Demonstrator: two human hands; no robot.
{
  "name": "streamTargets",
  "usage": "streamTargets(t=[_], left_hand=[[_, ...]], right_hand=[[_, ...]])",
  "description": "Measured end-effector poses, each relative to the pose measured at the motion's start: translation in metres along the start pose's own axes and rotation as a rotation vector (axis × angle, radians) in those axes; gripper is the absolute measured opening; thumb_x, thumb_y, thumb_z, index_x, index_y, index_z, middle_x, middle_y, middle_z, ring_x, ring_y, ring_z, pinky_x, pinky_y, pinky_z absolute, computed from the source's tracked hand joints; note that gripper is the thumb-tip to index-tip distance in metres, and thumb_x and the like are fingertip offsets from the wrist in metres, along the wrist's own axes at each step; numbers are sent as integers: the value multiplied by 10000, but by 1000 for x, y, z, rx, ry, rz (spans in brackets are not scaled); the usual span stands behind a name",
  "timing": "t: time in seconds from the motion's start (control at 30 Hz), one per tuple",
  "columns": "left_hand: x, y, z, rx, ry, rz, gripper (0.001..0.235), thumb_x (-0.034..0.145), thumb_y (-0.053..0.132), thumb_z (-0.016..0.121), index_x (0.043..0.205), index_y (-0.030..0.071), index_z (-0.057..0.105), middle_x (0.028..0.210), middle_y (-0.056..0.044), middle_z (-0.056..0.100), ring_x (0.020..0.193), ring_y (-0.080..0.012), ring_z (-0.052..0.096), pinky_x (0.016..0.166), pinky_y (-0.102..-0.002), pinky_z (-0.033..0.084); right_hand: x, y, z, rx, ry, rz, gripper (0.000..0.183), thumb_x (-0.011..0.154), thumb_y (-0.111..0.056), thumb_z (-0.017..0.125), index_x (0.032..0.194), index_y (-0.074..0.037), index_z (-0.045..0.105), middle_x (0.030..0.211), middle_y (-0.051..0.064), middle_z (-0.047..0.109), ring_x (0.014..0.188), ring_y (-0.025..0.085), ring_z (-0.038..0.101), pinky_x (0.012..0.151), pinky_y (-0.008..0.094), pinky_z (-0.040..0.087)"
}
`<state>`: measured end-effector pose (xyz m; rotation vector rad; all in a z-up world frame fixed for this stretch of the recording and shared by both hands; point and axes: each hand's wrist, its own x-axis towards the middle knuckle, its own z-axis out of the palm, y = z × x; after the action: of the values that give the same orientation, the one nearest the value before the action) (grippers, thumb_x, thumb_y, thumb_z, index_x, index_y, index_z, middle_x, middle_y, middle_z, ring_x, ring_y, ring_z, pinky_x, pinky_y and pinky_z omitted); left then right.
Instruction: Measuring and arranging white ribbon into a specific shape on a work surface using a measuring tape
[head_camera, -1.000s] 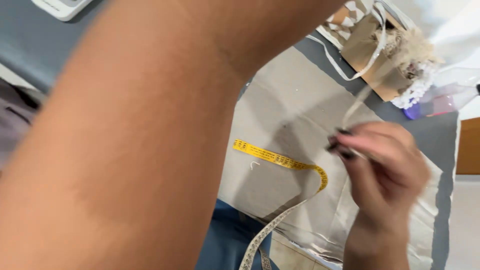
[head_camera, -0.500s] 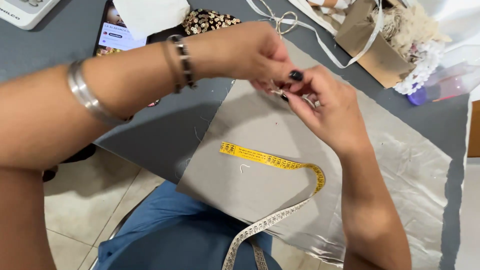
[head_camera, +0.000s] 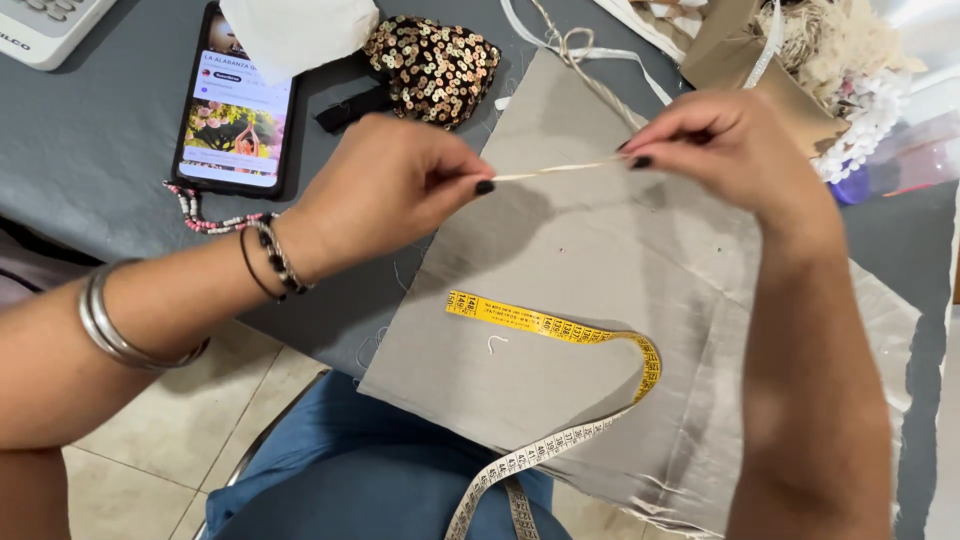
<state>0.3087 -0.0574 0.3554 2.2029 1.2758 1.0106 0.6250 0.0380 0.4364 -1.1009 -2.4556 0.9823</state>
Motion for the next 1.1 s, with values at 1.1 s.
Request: streamTargets(t=[1.1], left_hand=[[-56,-41,62,324,129,-47,105,860,265,761,950,211,771,788,4,714,786,-253,725,691,-370,548]], right_hand=[[46,37,112,-342,-1,-287,128,963,-329,703,1056,-243,683,1252,39,633,1155,322,617,985,498,374]])
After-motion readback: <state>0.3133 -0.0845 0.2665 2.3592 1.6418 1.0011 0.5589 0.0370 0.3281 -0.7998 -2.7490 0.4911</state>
